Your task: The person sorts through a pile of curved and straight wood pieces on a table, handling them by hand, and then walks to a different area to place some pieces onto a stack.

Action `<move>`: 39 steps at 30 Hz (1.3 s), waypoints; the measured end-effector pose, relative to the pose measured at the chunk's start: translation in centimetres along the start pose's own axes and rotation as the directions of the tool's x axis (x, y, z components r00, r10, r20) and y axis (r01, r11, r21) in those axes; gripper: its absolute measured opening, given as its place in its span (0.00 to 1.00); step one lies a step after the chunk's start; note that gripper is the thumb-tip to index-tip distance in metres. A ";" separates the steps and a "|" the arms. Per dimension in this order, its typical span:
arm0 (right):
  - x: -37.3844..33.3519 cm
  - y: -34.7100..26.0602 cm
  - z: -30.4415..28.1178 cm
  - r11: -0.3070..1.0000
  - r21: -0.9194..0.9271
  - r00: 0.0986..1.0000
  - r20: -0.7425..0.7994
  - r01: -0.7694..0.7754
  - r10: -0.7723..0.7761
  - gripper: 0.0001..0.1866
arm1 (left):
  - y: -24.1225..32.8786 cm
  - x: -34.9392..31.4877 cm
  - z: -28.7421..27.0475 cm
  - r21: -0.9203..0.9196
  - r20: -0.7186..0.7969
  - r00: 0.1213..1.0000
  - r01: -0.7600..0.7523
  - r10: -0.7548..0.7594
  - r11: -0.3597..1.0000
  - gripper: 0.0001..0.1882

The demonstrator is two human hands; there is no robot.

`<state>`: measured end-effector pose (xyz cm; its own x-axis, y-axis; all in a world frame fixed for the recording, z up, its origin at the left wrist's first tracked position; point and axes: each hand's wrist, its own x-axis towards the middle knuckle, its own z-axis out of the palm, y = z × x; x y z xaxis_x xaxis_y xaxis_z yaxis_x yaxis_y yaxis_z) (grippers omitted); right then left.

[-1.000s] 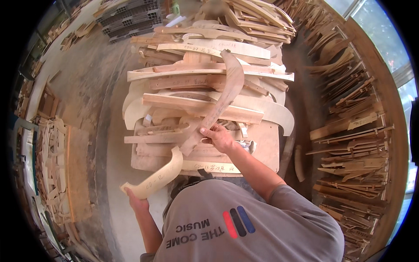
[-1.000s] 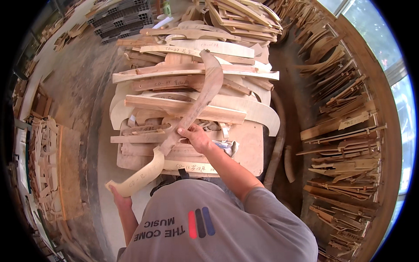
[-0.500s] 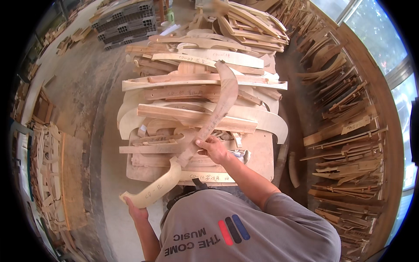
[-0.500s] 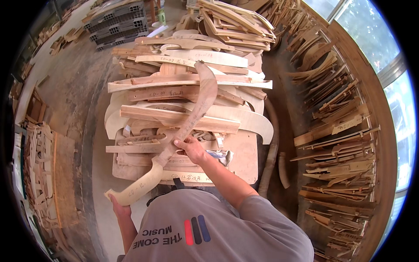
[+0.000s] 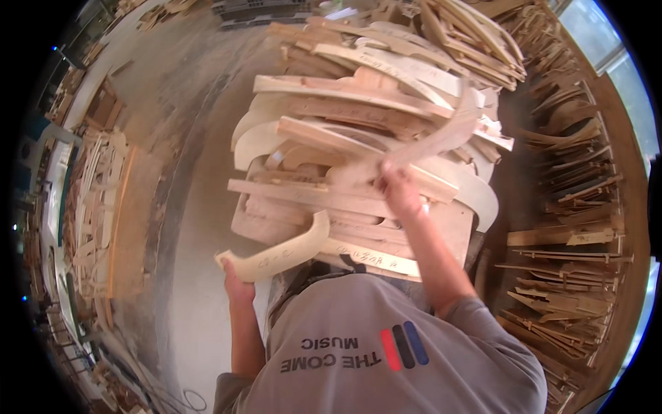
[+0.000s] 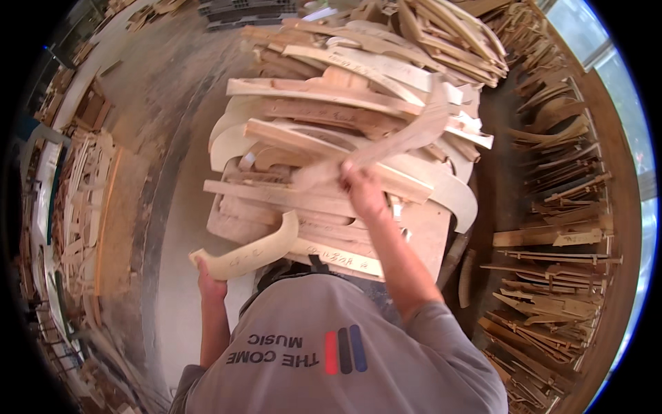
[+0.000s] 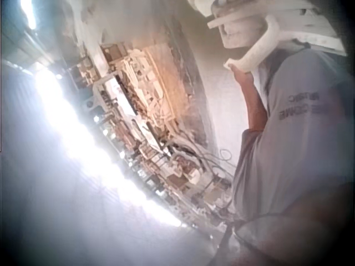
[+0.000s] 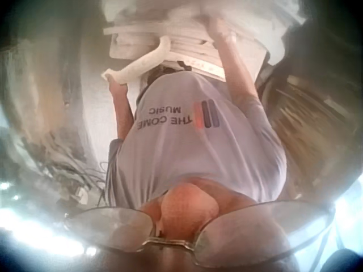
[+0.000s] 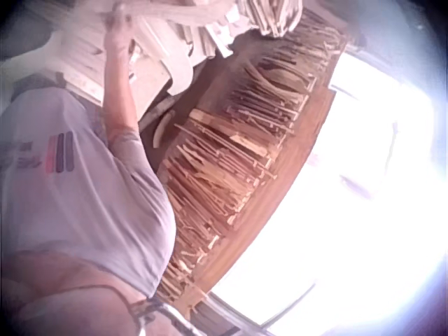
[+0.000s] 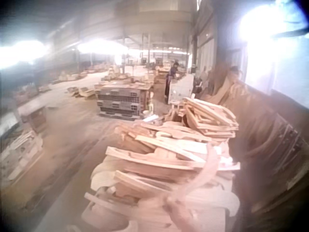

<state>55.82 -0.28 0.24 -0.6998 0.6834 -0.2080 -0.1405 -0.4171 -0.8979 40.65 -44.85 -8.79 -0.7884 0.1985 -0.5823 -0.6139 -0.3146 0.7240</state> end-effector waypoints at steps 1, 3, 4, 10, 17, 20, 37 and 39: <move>0.5 -3.8 2.7 0.968 -0.245 0.997 -0.061 -0.057 0.043 0.16 | 0.3 -1.2 -0.2 -0.038 -0.040 0.999 -0.008 0.007 0.999 0.33; 5.5 -5.3 1.8 0.987 0.133 0.996 -0.010 0.090 -0.089 0.13 | 0.5 -1.3 1.0 -0.091 -0.031 0.999 0.016 -0.019 0.996 0.34; 7.3 -6.8 1.7 0.983 0.159 0.995 0.038 0.090 -0.097 0.12 | 0.3 -0.9 0.4 -0.112 -0.016 1.000 0.023 -0.025 0.993 0.34; 8.9 -9.5 2.6 0.978 -0.203 0.997 0.053 -0.046 0.058 0.13 | -0.6 0.2 -1.5 -0.171 0.070 0.998 0.009 0.003 0.985 0.34; -0.6 1.2 0.5 0.663 -0.749 0.984 0.116 -0.003 0.135 0.12 | 0.2 -0.5 -3.3 -0.192 -0.001 1.000 -0.004 0.004 0.981 0.34; -1.9 5.0 -0.6 0.523 -0.840 0.979 0.197 0.145 0.044 0.12 | 0.8 -0.1 -3.3 -0.139 -0.040 0.998 0.032 -0.038 0.990 0.34; 6.7 12.8 3.3 0.235 -0.970 0.992 -0.038 -0.066 0.120 0.15 | -0.1 3.0 2.7 0.103 0.068 0.990 0.119 -0.127 0.988 0.34; 6.2 11.6 3.9 0.534 -0.815 0.971 -0.138 -0.224 0.197 0.12 | -0.8 3.3 4.2 0.056 0.120 0.983 0.136 -0.142 0.989 0.32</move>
<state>47.08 -3.22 -9.94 -0.6105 0.6637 -0.4322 0.6526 0.1123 -0.7493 38.38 -40.06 -9.74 -0.6924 0.3512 -0.6302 -0.7165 -0.2325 0.6577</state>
